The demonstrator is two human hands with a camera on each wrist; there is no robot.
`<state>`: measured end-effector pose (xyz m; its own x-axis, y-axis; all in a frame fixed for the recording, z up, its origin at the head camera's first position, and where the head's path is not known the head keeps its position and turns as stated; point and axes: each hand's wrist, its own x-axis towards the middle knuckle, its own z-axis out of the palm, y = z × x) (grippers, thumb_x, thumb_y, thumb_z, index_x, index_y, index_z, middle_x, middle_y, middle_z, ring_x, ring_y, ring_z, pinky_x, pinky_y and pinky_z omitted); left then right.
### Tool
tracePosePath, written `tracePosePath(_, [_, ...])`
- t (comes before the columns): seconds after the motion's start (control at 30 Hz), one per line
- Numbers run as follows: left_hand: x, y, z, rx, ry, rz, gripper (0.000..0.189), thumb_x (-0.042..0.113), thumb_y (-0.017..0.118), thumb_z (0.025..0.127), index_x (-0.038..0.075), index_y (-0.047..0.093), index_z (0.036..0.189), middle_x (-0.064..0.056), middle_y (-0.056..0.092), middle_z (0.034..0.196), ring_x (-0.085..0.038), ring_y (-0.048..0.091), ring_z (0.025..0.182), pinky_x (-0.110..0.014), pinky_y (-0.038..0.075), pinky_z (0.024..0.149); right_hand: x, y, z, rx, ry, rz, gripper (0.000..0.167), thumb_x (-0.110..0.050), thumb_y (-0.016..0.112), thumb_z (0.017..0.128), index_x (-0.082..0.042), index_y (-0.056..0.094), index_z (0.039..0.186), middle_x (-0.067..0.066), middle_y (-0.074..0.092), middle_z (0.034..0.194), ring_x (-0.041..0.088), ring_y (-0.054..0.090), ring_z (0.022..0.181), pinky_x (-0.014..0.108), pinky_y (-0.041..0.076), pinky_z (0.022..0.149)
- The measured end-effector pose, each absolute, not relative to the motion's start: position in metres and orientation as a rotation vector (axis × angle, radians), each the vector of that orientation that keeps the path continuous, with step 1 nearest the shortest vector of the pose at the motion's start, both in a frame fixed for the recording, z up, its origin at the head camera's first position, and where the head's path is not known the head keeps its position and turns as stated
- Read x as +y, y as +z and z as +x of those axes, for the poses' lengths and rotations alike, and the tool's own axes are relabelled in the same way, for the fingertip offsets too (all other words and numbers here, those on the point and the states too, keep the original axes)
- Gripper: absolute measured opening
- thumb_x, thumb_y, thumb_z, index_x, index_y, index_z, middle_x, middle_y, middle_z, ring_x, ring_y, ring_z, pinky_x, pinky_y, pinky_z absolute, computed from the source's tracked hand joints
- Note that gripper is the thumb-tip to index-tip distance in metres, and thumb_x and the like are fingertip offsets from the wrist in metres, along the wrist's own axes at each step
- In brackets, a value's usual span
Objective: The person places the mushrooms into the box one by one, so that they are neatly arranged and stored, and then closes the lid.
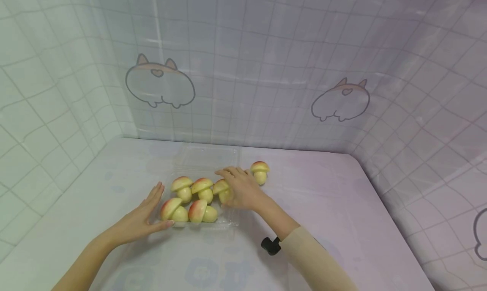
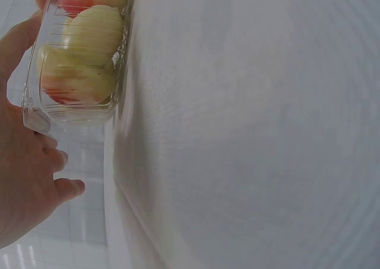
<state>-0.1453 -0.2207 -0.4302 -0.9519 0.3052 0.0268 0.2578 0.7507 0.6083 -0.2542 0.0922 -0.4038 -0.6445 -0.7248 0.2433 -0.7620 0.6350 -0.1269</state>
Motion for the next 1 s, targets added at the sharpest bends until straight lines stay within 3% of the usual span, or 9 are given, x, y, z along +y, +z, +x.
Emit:
tracePosePath(0.3, [-0.222,-0.431,-0.147,2.879,0.965,0.465,0.110,0.055,0.066,0.084,-0.003,0.003,0.152,-0.023,-0.001,0.158,-0.045,0.004,0.143,-0.064,0.013,0.110,0.103,-0.399,-0.254,-2.629,0.402,1.217,0.088,-0.045,0.087,0.066,-0.022,0.046,0.140,0.000,0.050,0.135,0.018,0.046,0.125,0.044,0.040,0.095])
tracePosePath(0.63, [-0.223,-0.432,-0.149,2.868,0.975,0.462,0.110,0.056,0.066,0.084,-0.002,0.003,0.153,-0.022,-0.002,0.159,-0.043,0.003,0.143,-0.064,0.012,0.110,0.118,-0.399,-0.258,-2.585,0.449,1.187,0.089,-0.045,0.088,0.064,-0.023,0.046,0.140,-0.001,0.051,0.133,0.022,0.049,0.121,0.048,0.043,0.094])
tracePosePath(1.0, [-0.223,-0.432,-0.149,2.864,0.981,0.458,0.110,0.055,0.067,0.084,-0.001,0.002,0.153,-0.023,-0.002,0.159,-0.045,0.004,0.143,-0.064,0.012,0.110,0.133,-0.394,-0.264,-2.504,0.485,1.228,0.090,-0.046,0.089,0.061,-0.018,0.050,0.137,0.001,0.053,0.133,0.019,0.048,0.122,0.048,0.037,0.102])
